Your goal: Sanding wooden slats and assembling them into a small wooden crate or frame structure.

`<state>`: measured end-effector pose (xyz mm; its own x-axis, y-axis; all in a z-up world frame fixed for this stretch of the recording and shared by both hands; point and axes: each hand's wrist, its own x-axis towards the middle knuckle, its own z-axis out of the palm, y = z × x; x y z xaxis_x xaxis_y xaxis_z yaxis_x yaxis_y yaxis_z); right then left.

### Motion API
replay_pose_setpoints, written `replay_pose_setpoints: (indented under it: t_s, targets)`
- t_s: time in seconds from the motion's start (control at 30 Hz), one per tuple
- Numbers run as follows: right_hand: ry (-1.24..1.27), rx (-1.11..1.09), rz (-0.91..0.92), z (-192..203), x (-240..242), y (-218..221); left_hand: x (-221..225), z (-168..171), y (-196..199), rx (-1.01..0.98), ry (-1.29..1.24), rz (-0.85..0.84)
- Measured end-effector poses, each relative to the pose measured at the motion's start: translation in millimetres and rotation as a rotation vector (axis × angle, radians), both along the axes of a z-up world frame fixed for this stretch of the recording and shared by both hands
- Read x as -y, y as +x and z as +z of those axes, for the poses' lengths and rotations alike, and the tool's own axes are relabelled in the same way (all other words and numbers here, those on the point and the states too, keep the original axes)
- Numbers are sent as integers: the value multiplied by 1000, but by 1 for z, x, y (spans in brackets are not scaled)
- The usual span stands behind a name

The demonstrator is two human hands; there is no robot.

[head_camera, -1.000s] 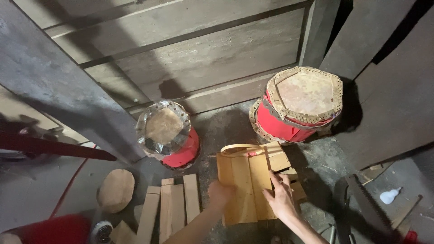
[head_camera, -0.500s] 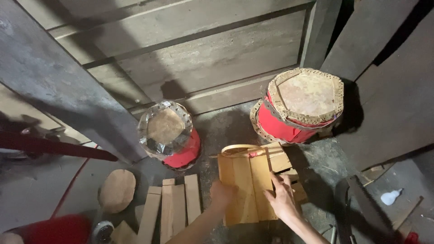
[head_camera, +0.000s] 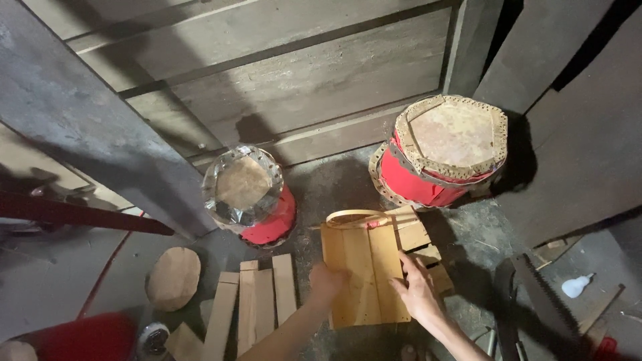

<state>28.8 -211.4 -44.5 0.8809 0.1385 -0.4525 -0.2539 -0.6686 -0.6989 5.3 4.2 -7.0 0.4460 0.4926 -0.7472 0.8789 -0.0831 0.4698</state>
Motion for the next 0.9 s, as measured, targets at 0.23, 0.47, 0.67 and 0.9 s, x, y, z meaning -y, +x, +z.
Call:
replay_pose_setpoints:
  t_s: [0.23, 0.47, 0.67, 0.9]
  targets:
    - [-50, 26, 30, -23, 4, -1, 2, 6, -2, 51, -19, 26]
    - [-93, 110, 43, -3, 4, 0, 13, 101, -5, 47, -142, 48]
    - [-3, -77, -59, -28, 6, -2, 7, 37, -1, 53, -37, 12]
    - [32, -75, -50, -20, 7, -5, -2, -27, -4, 83, 77, -33]
